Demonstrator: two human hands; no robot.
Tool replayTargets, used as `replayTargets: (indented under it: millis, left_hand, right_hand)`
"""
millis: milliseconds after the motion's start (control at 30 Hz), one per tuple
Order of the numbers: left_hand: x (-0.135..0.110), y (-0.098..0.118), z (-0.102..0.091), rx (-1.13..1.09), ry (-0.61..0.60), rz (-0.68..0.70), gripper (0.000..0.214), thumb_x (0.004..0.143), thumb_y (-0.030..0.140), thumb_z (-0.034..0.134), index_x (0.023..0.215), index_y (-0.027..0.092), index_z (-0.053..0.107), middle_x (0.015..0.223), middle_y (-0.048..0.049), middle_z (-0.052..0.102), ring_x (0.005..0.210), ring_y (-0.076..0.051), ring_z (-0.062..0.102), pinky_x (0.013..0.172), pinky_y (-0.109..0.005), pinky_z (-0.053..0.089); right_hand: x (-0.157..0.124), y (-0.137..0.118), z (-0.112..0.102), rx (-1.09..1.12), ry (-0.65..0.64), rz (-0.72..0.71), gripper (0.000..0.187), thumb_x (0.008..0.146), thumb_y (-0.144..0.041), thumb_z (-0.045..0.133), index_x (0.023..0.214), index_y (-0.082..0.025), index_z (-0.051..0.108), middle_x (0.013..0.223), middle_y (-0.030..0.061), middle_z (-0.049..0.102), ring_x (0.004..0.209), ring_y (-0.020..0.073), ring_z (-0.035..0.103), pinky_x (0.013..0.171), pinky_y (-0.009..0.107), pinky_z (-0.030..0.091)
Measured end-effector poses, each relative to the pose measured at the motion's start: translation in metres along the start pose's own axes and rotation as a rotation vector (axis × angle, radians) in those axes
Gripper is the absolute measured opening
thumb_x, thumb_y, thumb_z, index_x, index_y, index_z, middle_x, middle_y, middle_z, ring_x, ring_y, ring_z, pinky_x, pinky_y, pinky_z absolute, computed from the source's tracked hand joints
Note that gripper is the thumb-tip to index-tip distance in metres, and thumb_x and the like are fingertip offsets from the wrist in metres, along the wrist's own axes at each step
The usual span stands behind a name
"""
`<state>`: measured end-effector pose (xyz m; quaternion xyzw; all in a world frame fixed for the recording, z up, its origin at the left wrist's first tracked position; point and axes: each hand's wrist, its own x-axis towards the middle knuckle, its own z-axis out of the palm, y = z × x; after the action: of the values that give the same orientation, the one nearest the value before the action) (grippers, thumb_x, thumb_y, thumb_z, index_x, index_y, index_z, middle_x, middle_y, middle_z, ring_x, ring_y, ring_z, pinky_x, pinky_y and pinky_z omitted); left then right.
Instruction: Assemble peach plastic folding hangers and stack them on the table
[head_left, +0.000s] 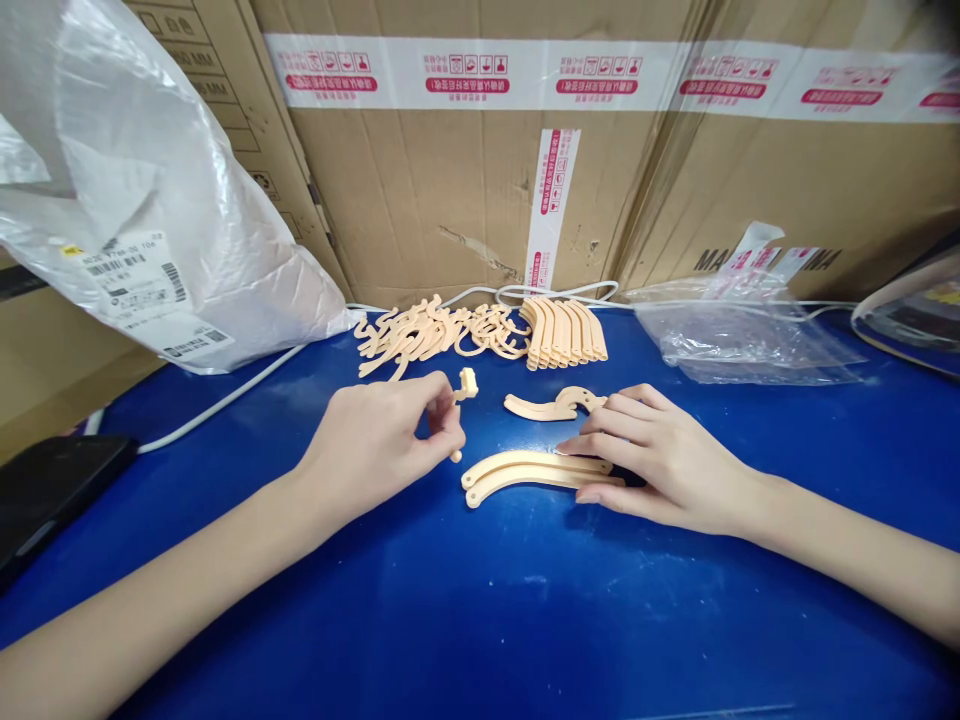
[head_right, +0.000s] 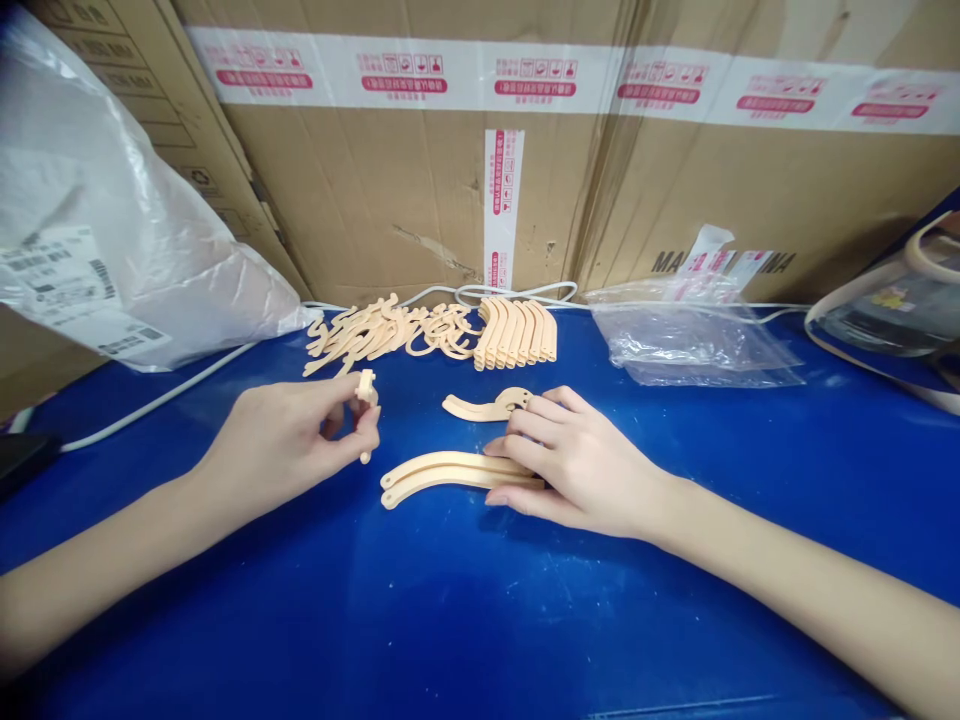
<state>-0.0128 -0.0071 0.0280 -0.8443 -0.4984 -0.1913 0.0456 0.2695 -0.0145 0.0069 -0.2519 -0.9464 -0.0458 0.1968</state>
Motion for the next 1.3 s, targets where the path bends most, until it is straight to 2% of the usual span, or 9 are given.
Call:
replayTargets:
  millis: [133,233,333,433,500,600,700,900,1300]
  left_hand:
    - [-0.005,0.007,0.001,-0.014,0.013,0.152,0.018,0.083,0.022,0.039,0.073,0.019,0.053,0.054,0.0055,0.053,0.043,-0.009,0.044,0.047,-0.023,0.028]
    - [-0.009,0.016,0.004,-0.039,0.091,0.283,0.018,0.084,0.019,0.038,0.068,0.019,0.048,0.054,0.0054,0.050,0.044,-0.009,0.042,0.047,-0.024,0.026]
    - [-0.014,0.026,0.008,-0.066,0.140,0.378,0.021,0.084,0.018,0.039,0.064,0.020,0.044,0.051,0.0053,0.047,0.044,-0.010,0.040,0.047,-0.026,0.023]
    - [-0.017,0.031,0.013,-0.122,0.141,0.441,0.021,0.083,0.017,0.037,0.064,0.020,0.045,0.050,0.0051,0.046,0.042,-0.010,0.038,0.046,-0.027,0.022]
    - [-0.019,0.031,0.015,-0.171,0.129,0.473,0.020,0.083,0.016,0.038,0.065,0.020,0.047,0.051,0.0049,0.047,0.042,-0.010,0.038,0.045,-0.027,0.024]
    - [-0.022,0.031,0.016,-0.224,0.112,0.524,0.021,0.083,0.015,0.040,0.063,0.019,0.046,0.050,0.0049,0.047,0.042,-0.010,0.038,0.044,-0.027,0.026]
    - [-0.025,0.034,0.014,-0.260,0.111,0.556,0.025,0.083,0.014,0.040,0.059,0.020,0.043,0.050,0.0046,0.046,0.042,-0.010,0.037,0.044,-0.028,0.026]
    - [-0.031,0.043,0.010,-0.280,0.150,0.557,0.030,0.089,0.016,0.041,0.060,0.020,0.045,0.053,0.0041,0.051,0.043,-0.009,0.040,0.042,-0.030,0.026]
    - [-0.030,0.036,0.009,-0.189,0.158,0.587,0.022,0.093,0.022,0.047,0.071,0.020,0.048,0.061,0.0054,0.057,0.052,-0.009,0.051,0.050,-0.027,0.032]
  right_hand:
    - [0.003,-0.008,-0.005,0.073,0.084,0.079,0.030,0.094,-0.043,0.053,0.107,-0.017,0.061,0.087,0.0047,0.066,0.083,0.0189,0.057,0.074,0.033,0.036]
    - [0.005,-0.020,-0.011,0.248,0.096,0.181,0.033,0.095,-0.043,0.050,0.118,-0.020,0.055,0.085,0.0023,0.064,0.077,0.0166,0.057,0.072,0.032,0.040]
    - [0.004,-0.031,-0.016,0.465,0.076,0.212,0.052,0.095,-0.046,0.048,0.142,-0.026,0.037,0.102,0.0042,0.065,0.090,0.0176,0.061,0.080,0.031,0.047]
    - [0.002,-0.037,-0.019,0.574,0.066,0.231,0.062,0.097,-0.049,0.042,0.151,-0.029,0.020,0.121,0.0070,0.062,0.106,0.0191,0.059,0.088,0.030,0.049]
    - [0.003,-0.038,-0.019,0.535,0.068,0.230,0.054,0.098,-0.044,0.044,0.148,-0.031,0.029,0.122,0.0064,0.061,0.108,0.0186,0.058,0.089,0.030,0.049]
    - [0.005,-0.038,-0.017,0.412,0.068,0.197,0.032,0.096,-0.031,0.051,0.128,-0.029,0.058,0.100,0.0043,0.062,0.092,0.0154,0.059,0.079,0.026,0.049]
    - [0.007,-0.038,-0.015,0.309,0.108,0.138,0.020,0.095,-0.026,0.055,0.109,-0.024,0.069,0.081,0.0018,0.057,0.075,0.0122,0.053,0.067,0.024,0.045]
    - [0.008,-0.044,-0.011,0.059,0.125,-0.015,0.021,0.097,-0.028,0.050,0.096,-0.019,0.070,0.071,0.0013,0.057,0.065,0.0138,0.045,0.058,0.028,0.034]
    - [0.008,-0.043,-0.010,-0.079,0.137,-0.026,0.016,0.093,-0.020,0.052,0.083,-0.016,0.064,0.066,0.0012,0.055,0.062,0.0150,0.040,0.059,0.029,0.029]
